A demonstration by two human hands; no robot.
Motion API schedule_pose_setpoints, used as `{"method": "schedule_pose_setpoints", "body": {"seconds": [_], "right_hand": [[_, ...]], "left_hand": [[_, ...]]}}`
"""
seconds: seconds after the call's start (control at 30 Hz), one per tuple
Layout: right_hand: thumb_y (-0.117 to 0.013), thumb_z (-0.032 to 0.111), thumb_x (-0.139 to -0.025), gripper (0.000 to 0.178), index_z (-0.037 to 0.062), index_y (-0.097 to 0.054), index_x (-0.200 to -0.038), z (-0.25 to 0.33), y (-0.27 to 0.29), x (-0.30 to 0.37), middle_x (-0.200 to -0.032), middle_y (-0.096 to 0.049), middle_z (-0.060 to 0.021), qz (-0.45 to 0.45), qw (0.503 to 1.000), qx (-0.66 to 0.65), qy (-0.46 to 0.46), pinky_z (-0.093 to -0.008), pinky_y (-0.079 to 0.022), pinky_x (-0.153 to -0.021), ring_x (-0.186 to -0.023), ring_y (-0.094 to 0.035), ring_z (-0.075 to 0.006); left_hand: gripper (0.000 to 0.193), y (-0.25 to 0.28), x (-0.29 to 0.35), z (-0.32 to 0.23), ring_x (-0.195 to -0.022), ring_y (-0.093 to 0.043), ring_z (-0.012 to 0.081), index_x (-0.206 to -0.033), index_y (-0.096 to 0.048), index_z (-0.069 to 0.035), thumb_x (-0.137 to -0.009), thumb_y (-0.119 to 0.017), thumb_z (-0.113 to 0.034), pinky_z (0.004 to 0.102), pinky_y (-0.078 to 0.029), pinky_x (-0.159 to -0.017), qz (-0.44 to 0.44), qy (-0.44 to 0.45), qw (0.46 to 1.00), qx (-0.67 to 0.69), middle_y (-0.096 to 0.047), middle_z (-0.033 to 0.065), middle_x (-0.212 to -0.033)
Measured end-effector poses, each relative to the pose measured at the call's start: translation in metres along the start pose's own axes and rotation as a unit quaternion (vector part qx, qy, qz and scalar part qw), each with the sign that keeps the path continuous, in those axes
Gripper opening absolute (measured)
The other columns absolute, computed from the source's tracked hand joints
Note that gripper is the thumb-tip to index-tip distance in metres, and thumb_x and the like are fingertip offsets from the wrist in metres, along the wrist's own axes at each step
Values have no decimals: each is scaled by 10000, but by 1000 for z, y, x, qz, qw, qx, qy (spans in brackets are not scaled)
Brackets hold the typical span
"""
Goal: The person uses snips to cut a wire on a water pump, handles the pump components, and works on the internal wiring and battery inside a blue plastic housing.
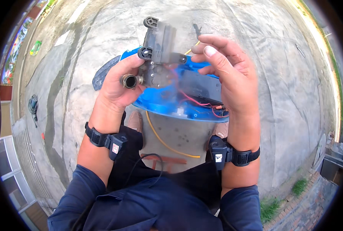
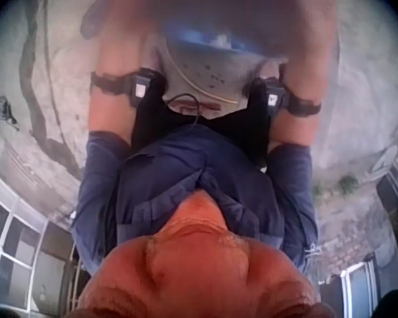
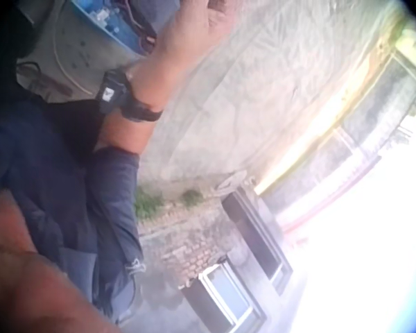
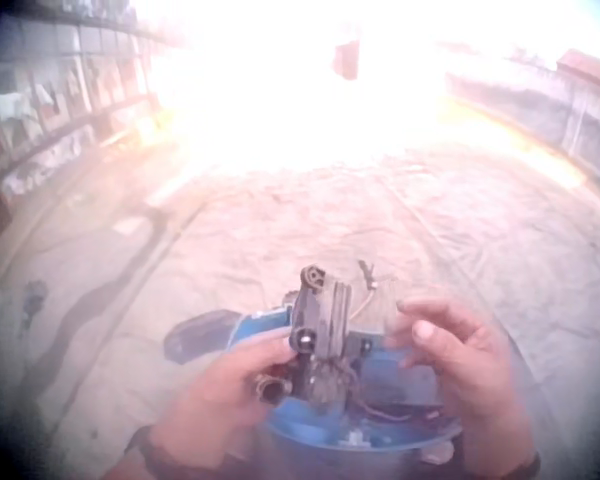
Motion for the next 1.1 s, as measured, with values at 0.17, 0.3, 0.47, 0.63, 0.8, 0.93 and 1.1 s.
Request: {"method": "schedule_pose_setpoints", "body": {"seconds": [0.17, 0.3, 0.47, 0.63, 0.8, 0.93, 1.1], "right_hand": [[-746, 166, -897, 333, 8, -668, -1179, -19, -1, 1, -1049, -706, -86, 14, 994, 94, -48, -281, -522, -809, -944, -660, -143], [-763, 142, -884, 340, 10, -662, -1181, -30, -10, 1, -1045, -690, -60, 59, 992, 97, -58, -280, -493, -887, -994, -623, -125], [-751, 152, -895, 319, 9, -666, -1168, -34, -11, 2, -977, -688, -28, 41, 994, 59, -80, -244, -488, -749, -850, -606, -89], [-735, 152, -905, 274, 15, -681, -1135, -33, -10, 4, -934, -690, -16, 38, 994, 56, -83, -226, -470, -689, -772, -590, -78], [-722, 145, -912, 231, 32, -688, -1111, -36, -9, 4, -938, -702, -26, 43, 994, 2, -102, -236, -490, -693, -774, -620, -94], [-719, 154, -918, 220, 34, -684, -1099, -36, -10, 4, -952, -713, -45, 56, 992, -25, -107, -247, -507, -699, -834, -671, -122], [-718, 158, -921, 223, 29, -680, -1100, -38, -8, 5, -951, -718, -55, 61, 992, -30, -109, -252, -512, -702, -860, -687, -134]], "left_hand": [[379, -6, 3, -2, -994, -667, 206, -1217, -644, -12, -982, -568, -299, 362, -536, -879, 4, -2, 1000, 3, -696, 111, -1129], [388, -4, 4, -2, -987, -671, 207, -1218, -645, -16, -984, -560, -314, 361, -537, -872, -1, 3, 1000, -6, -699, 109, -1134], [392, 1, 5, 0, -1119, -636, 291, -1228, -629, 16, -928, -567, -230, 470, -496, -1009, 8, 16, 1000, 4, -671, 157, -1208], [387, -4, 5, 2, -979, -675, 206, -1185, -658, 1, -971, -578, -311, 337, -532, -856, 8, 4, 1000, 7, -709, 119, -1104], [421, 2, 5, 3, -1111, -636, 330, -1250, -611, 37, -923, -552, -222, 493, -500, -987, -7, 21, 1000, -5, -667, 178, -1208], [404, -1, 4, 5, -1012, -673, 249, -1187, -656, 29, -970, -562, -298, 382, -527, -906, 41, 22, 998, 42, -705, 148, -1116], [419, 1, 2, 7, -1043, -667, 259, -1201, -645, 37, -976, -544, -302, 394, -519, -934, 35, 29, 997, 57, -698, 157, -1139]]}}
Point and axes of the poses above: each hand's wrist, its own x-axis away from the middle knuckle, its own y-axis out of the back of the hand, z = x × y, the point moved 3 cm from there along -x, towards the middle knuckle
